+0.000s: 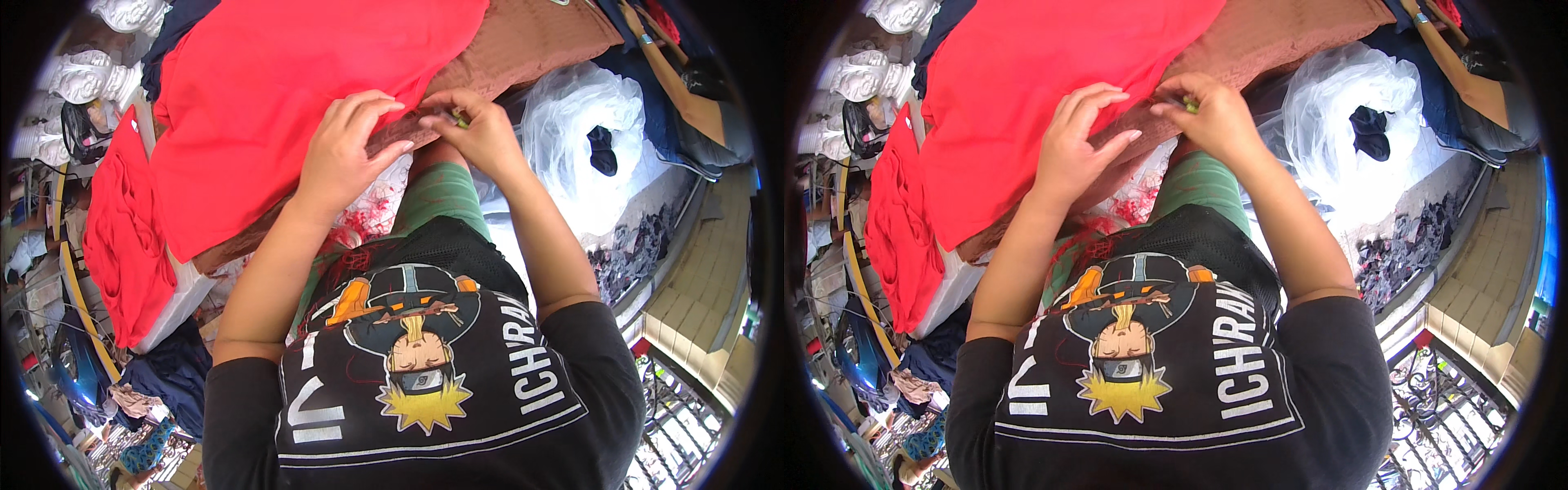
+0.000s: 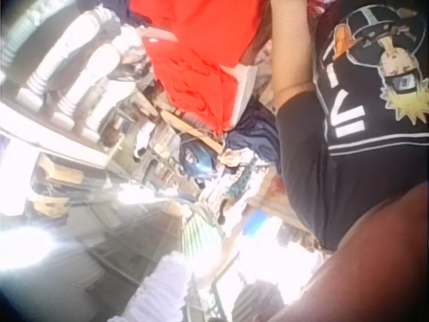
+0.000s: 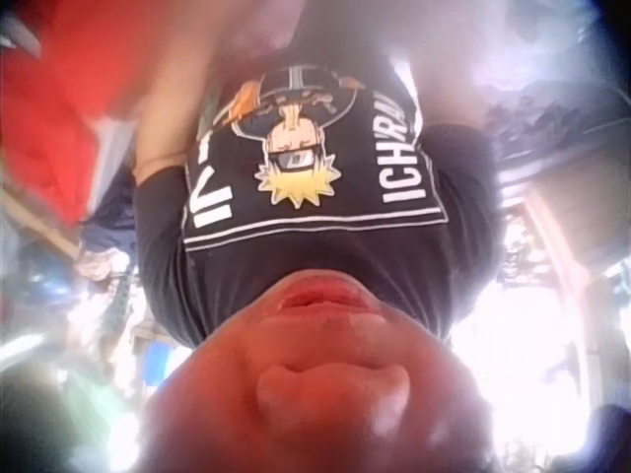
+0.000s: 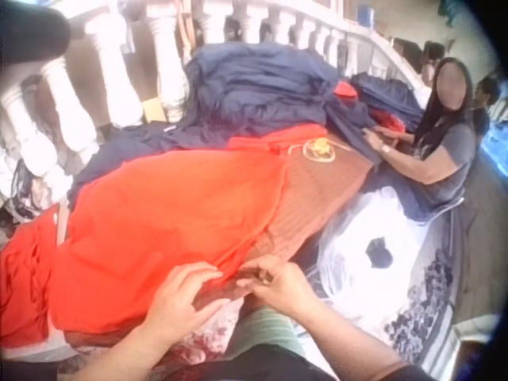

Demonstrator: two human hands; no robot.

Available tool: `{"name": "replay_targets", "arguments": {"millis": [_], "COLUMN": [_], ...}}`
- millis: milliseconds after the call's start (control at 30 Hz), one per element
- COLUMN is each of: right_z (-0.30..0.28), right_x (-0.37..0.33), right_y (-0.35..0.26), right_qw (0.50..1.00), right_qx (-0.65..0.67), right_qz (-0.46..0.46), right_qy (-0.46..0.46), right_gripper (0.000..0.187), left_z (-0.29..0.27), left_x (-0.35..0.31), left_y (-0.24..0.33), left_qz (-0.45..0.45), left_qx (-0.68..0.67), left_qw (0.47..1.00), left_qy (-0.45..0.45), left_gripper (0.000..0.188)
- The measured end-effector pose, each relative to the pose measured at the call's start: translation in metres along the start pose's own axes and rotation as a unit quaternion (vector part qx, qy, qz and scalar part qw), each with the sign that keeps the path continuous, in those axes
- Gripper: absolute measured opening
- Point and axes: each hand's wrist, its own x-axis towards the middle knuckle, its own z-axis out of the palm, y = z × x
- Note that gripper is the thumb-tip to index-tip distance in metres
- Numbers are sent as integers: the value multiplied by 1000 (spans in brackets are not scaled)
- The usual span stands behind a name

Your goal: The person uses snips to trim excess threads from red shirts, picking up and folding each garment after the trimming is complete.

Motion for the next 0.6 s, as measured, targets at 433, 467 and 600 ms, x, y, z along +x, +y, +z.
{"name": "replay_targets", "arguments": {"millis": [433,467,600], "right_z": [-1,-2,-5], "right_x": [-1,-1,2], "right_y": [-15,-15,-15], "right_qw": [996,996,995], "right_qx": [46,37,50], "right_qz": [-44,-52,-52], "right_qy": [65,67,73], "right_gripper": [17,17,18], "left_z": [23,23,20], "left_x": [19,23,37], "left_y": [-17,-15,-13], "left_qz": [-33,-5,84], "left_qx": [61,63,52], "left_qw": [997,998,995], "left_qy": [-27,-10,8], "left_gripper": [35,33,26]}}
